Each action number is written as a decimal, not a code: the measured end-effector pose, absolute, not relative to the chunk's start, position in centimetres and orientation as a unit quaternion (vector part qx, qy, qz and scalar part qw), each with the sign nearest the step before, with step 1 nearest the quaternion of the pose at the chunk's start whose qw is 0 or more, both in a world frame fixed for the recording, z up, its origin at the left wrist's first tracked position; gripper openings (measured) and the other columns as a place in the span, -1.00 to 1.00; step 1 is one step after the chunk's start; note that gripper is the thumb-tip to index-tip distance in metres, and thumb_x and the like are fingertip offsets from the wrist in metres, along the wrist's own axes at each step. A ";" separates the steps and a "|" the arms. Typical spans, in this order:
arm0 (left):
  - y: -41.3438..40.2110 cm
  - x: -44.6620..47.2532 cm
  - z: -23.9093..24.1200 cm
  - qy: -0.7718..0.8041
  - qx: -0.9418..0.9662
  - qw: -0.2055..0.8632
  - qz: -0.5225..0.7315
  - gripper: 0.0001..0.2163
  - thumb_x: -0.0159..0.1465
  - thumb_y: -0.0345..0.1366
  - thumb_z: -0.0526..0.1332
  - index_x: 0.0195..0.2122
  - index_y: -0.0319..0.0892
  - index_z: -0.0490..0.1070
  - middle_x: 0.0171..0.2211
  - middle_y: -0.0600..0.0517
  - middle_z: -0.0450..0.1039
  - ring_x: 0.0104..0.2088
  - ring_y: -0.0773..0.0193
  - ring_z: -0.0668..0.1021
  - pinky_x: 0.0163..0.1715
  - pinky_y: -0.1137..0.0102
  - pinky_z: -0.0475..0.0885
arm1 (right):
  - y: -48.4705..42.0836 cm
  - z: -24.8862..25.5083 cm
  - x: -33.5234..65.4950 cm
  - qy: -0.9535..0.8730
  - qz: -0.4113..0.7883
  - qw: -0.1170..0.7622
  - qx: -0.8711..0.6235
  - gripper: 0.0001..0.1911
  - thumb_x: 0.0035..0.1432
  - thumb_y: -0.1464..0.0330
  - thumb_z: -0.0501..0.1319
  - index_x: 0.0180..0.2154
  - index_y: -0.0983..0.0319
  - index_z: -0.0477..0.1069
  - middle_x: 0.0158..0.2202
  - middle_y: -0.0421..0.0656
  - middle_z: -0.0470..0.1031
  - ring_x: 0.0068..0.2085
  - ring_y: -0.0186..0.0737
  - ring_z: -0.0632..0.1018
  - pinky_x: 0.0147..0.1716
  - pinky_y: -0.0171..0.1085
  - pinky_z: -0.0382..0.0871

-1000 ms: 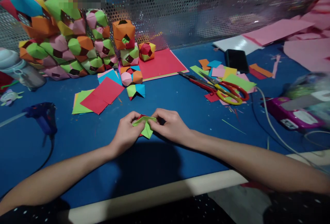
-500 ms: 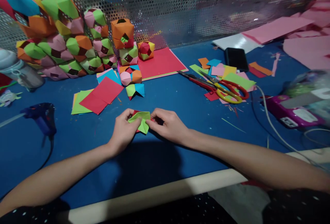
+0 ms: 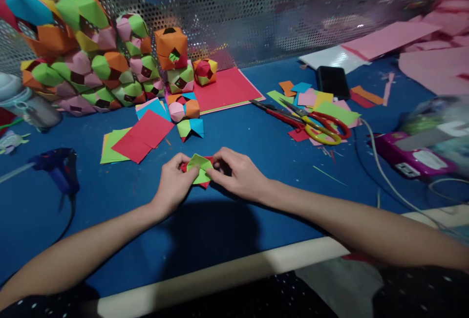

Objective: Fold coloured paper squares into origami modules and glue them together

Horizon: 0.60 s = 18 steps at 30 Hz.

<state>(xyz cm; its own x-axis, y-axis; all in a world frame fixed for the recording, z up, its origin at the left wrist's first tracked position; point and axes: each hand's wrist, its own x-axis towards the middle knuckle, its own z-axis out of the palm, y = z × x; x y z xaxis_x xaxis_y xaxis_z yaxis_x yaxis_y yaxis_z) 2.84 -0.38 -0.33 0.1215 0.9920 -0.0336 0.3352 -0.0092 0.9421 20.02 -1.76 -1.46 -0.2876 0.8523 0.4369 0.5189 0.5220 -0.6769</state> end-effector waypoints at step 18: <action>-0.5 3.0 -0.3 0.506 0.582 0.510 0.380 -0.78 0.08 -0.28 0.28 -0.25 -0.22 0.45 -0.40 0.07 0.46 -0.41 0.37 0.44 -0.41 0.50 0.31 | -1.6 -1.7 20.1 -0.768 0.216 0.423 -0.429 -0.80 0.15 0.43 0.12 -0.53 0.27 0.26 -0.55 -0.24 0.30 -0.51 -0.41 0.33 -0.50 -0.39 0.17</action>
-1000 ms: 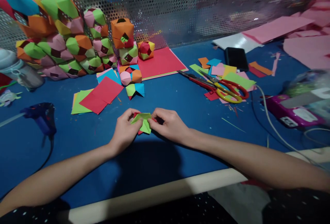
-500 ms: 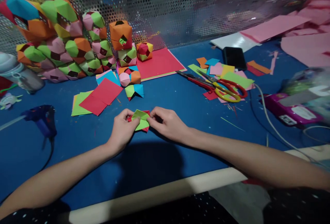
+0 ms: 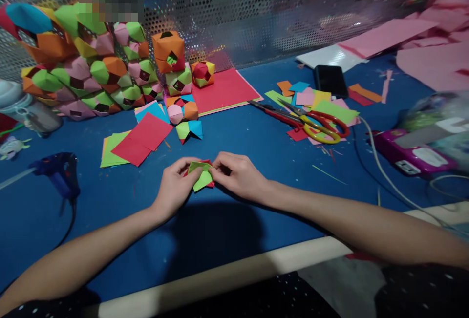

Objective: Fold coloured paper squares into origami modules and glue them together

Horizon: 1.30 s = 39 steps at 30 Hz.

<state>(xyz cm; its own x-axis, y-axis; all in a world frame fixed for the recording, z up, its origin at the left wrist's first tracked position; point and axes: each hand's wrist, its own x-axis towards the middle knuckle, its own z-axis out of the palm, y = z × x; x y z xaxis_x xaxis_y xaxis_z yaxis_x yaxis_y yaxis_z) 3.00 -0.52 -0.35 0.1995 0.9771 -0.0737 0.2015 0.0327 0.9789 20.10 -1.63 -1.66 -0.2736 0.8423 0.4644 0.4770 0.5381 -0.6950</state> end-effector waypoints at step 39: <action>-1.9 2.4 -0.3 0.475 0.640 0.492 0.350 -0.87 0.05 -0.30 0.19 -0.38 -0.23 0.42 -0.53 0.12 0.36 -0.52 0.39 0.38 -0.53 0.52 0.27 | -2.5 -0.7 20.9 -0.711 0.316 0.397 -0.487 -0.66 0.24 0.19 0.00 -0.39 0.22 0.43 -0.52 -0.17 0.42 -0.47 -0.28 0.43 -0.46 -0.31 0.29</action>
